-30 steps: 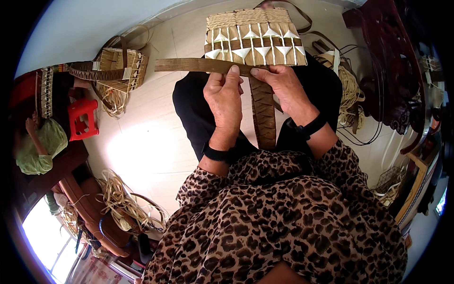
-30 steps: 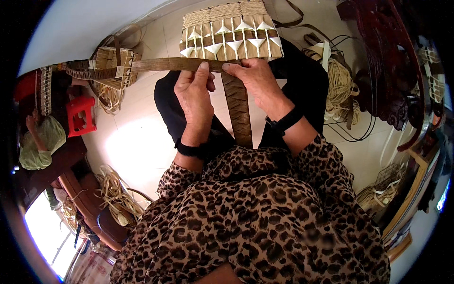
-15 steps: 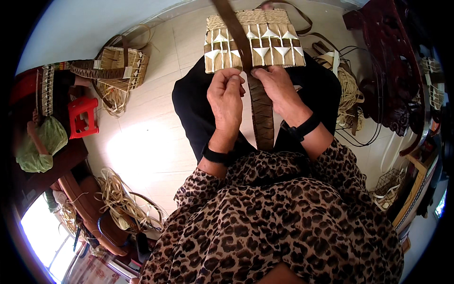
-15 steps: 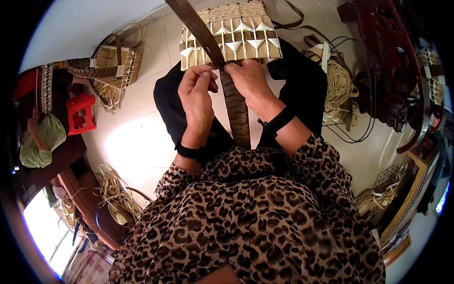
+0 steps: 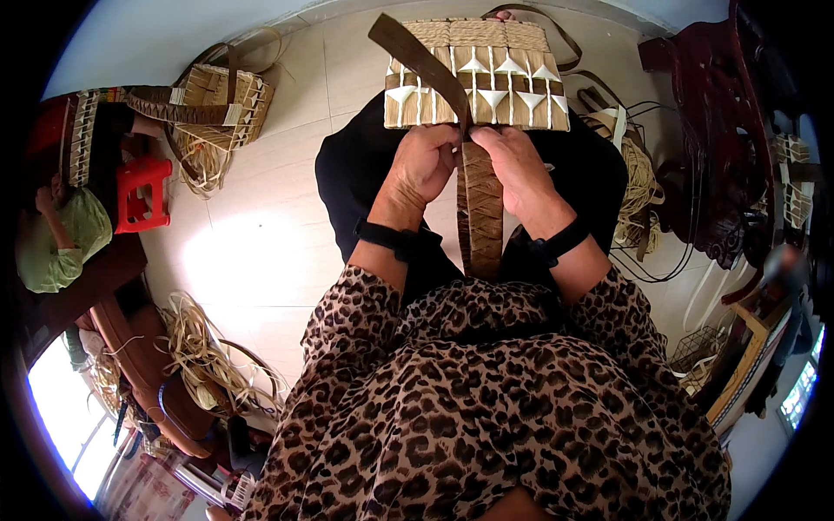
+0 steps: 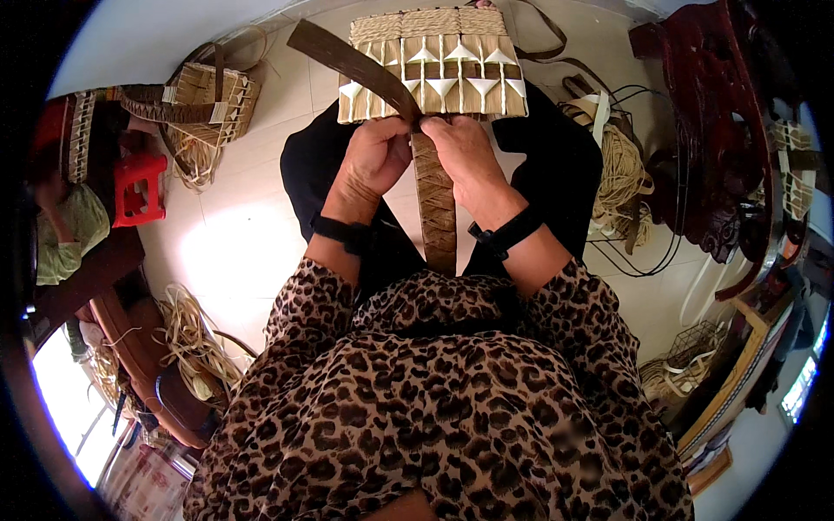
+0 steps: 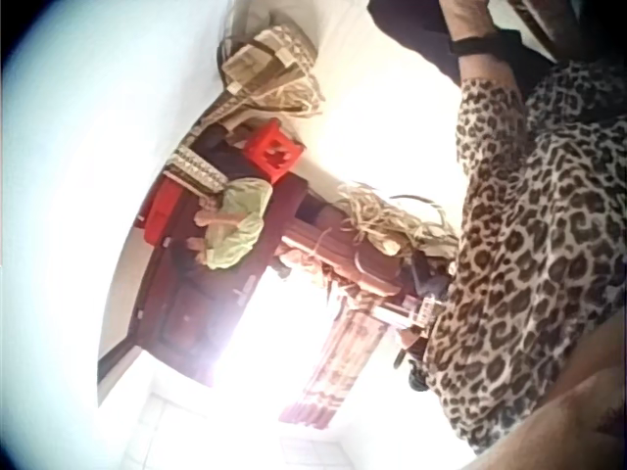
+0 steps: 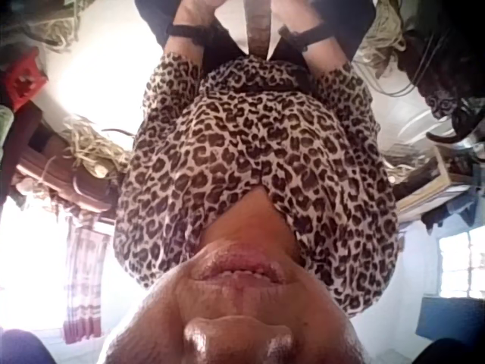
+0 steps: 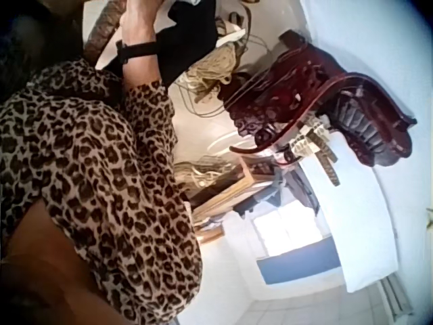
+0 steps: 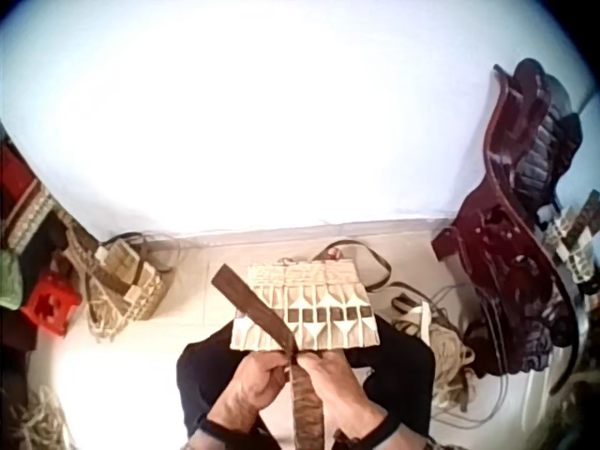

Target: The person weaves a decorative handle onto a small woven basket using a long strip of natural fiber. They thread the strip through the basket's rim and weave it into a pattern, occasionally adjusting the tension and position of the material.

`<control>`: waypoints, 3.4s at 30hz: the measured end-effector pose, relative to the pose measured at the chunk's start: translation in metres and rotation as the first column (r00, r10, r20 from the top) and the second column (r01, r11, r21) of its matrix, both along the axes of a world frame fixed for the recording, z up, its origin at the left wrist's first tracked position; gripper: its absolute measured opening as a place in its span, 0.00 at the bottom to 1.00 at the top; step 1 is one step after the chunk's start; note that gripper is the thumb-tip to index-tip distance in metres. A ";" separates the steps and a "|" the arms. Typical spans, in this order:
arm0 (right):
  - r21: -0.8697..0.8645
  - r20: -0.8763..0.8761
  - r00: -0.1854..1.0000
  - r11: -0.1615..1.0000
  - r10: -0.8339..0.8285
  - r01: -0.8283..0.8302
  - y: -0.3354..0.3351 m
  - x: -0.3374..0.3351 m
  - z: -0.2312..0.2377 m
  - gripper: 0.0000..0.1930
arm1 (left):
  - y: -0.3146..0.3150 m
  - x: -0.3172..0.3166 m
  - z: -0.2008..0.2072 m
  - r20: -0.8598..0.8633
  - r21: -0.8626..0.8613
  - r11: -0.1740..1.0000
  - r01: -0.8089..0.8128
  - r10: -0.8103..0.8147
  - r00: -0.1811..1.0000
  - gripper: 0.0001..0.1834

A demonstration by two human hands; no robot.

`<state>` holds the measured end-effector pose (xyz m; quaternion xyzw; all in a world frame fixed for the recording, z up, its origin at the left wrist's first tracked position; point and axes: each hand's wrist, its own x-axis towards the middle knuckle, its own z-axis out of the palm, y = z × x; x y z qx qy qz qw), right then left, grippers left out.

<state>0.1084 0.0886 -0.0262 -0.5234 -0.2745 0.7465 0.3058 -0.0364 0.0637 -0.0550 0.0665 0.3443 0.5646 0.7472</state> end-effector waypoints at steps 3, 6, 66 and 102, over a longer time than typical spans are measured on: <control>-0.001 0.030 0.998 0.999 0.048 -0.048 0.002 0.002 -0.001 0.07 | 0.001 0.004 -0.004 0.034 -0.013 1.000 -0.014 0.015 0.999 0.16; 0.069 0.172 0.985 0.997 0.032 -0.045 0.002 -0.003 -0.003 0.07 | 0.001 0.010 0.000 0.119 -0.014 0.999 -0.032 0.034 0.992 0.16; 0.096 0.163 0.982 0.989 0.096 -0.113 -0.001 -0.001 0.010 0.15 | -0.026 0.003 0.011 -0.242 -0.403 0.868 -0.290 0.205 0.948 0.18; 0.035 -0.148 0.975 0.986 0.166 -0.162 0.009 0.011 0.008 0.13 | -0.016 -0.040 0.078 -0.650 -0.053 0.860 -0.508 0.356 0.671 0.14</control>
